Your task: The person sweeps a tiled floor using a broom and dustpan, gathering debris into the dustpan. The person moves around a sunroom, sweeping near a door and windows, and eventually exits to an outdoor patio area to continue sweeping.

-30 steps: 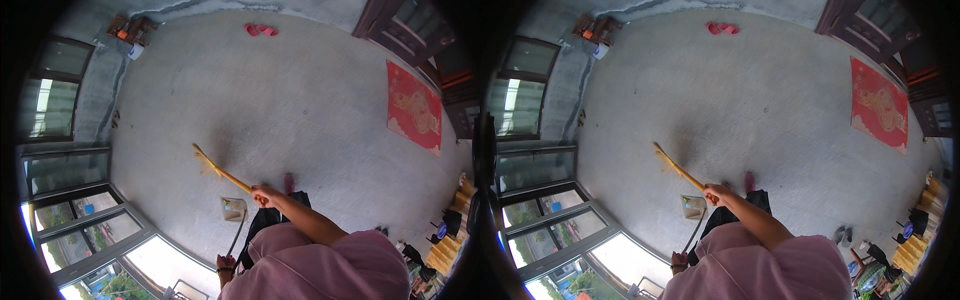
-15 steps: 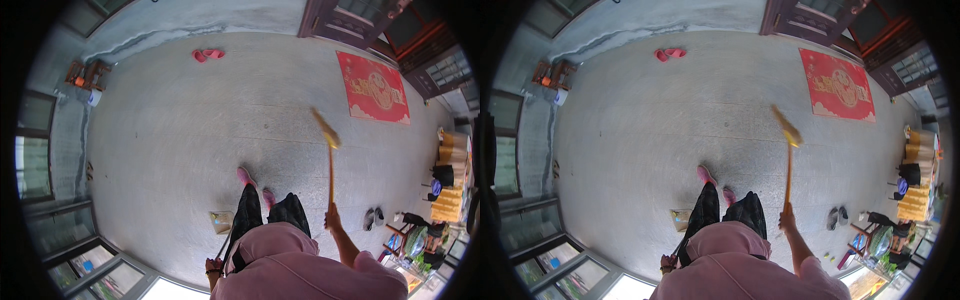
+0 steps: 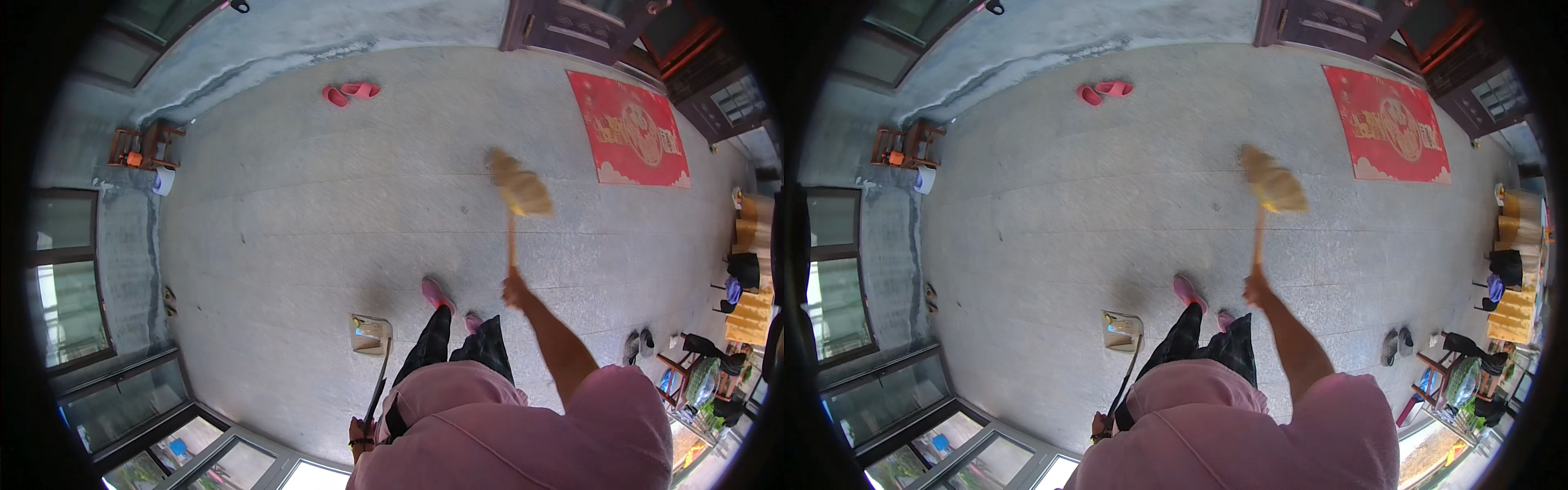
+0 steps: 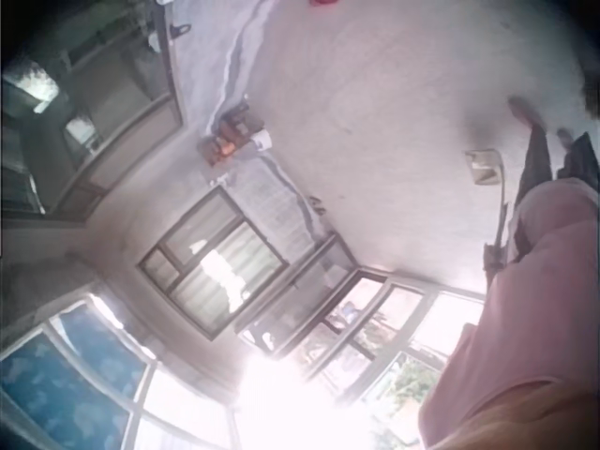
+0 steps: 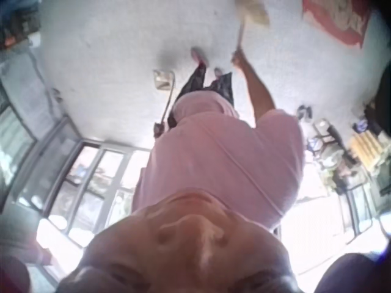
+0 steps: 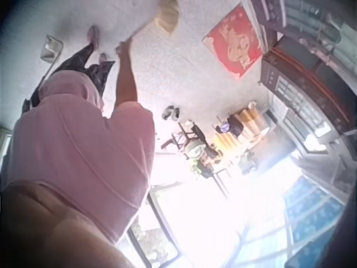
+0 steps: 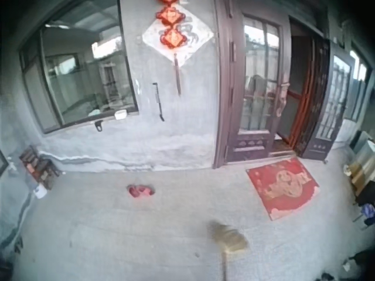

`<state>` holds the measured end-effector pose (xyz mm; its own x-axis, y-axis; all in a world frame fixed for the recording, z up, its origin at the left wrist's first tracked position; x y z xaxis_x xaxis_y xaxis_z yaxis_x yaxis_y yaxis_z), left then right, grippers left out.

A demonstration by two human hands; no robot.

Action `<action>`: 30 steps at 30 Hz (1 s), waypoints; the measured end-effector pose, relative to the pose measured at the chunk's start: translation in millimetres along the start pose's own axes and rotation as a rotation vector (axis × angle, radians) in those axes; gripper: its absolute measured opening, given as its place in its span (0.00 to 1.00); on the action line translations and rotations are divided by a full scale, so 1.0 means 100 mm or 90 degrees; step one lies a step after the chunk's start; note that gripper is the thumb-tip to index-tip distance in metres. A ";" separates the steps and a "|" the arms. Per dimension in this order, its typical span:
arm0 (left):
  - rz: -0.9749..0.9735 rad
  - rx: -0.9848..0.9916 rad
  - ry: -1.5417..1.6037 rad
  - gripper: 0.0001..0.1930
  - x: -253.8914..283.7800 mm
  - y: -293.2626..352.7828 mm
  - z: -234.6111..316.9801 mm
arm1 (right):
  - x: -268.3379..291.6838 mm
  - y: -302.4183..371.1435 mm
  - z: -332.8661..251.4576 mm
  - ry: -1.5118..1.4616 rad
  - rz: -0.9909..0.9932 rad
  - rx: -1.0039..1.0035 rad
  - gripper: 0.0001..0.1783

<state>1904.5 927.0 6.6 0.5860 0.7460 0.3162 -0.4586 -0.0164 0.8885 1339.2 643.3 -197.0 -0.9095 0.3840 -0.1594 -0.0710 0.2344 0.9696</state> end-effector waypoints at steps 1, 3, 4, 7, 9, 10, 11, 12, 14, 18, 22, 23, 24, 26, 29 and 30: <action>0.036 0.073 0.082 0.22 0.01 -0.01 -0.07 | -0.43 0.04 0.05 0.217 0.044 0.071 0.17; 0.043 0.094 0.182 0.21 -0.23 0.13 0.06 | -1.49 0.18 0.31 0.486 0.015 0.112 0.09; 0.047 0.103 0.235 0.21 -0.30 0.19 0.09 | -1.98 0.20 0.48 0.545 -0.067 0.079 0.21; 0.033 0.115 0.241 0.16 -0.05 -0.16 -0.09 | -3.40 0.89 0.68 0.417 -0.266 -0.063 0.12; 0.044 0.111 0.298 0.15 -0.10 -0.17 0.00 | -3.87 0.92 0.73 0.350 -0.347 -0.150 0.13; 0.041 0.127 0.323 0.14 -0.12 -0.13 0.04 | -4.00 0.95 0.68 0.340 -0.359 -0.190 0.14; 0.035 0.144 0.350 0.13 -0.18 -0.09 0.06 | -4.09 1.01 0.63 0.333 -0.369 -0.230 0.15; 0.029 0.165 0.383 0.13 -0.26 -0.08 0.04 | -4.13 1.09 0.51 0.327 -0.392 -0.213 0.16; -0.079 0.144 0.336 0.11 -0.28 -0.28 0.07 | -3.96 1.33 0.15 0.307 -0.433 -0.173 0.18; -0.032 0.140 0.316 0.12 -0.47 -0.51 0.09 | -3.24 1.84 -0.75 0.234 -0.421 -0.045 0.17; -0.029 0.138 0.279 0.12 -0.81 -0.64 0.20 | -1.93 2.08 -1.36 0.263 -0.170 0.143 0.32; -0.027 0.136 0.273 0.12 -0.90 -0.65 0.25 | -1.57 2.10 -1.43 0.323 -0.049 0.162 0.31; -0.025 0.134 0.270 0.12 -1.00 -0.65 0.30 | -1.24 2.14 -1.52 0.381 0.074 0.178 0.31; -0.026 0.133 0.267 0.13 -1.24 -0.64 0.44 | -0.69 2.04 -1.59 0.346 0.201 0.199 0.32; -0.021 0.127 0.270 0.13 -1.53 -0.62 0.56 | -0.03 1.85 -1.71 0.190 0.395 0.166 0.17; -0.019 0.126 0.274 0.13 -1.64 -0.62 0.63 | 0.24 1.50 -1.65 -0.033 0.376 0.109 0.19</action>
<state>1879.3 763.5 -79.7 0.2473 0.9557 0.1597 -0.2847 -0.0859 0.9548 1239.4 540.3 -25.1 -0.7540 0.5344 0.3821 0.5093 0.1081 0.8538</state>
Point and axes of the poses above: each hand's wrist, its own y-axis away from the middle knuckle, its own x-axis out of the back of the hand, z = x × y, the point moved 10 cm from there along -y, towards the middle knuckle, and after that the axes turned 9 degrees about y, right-handed, at the moved point
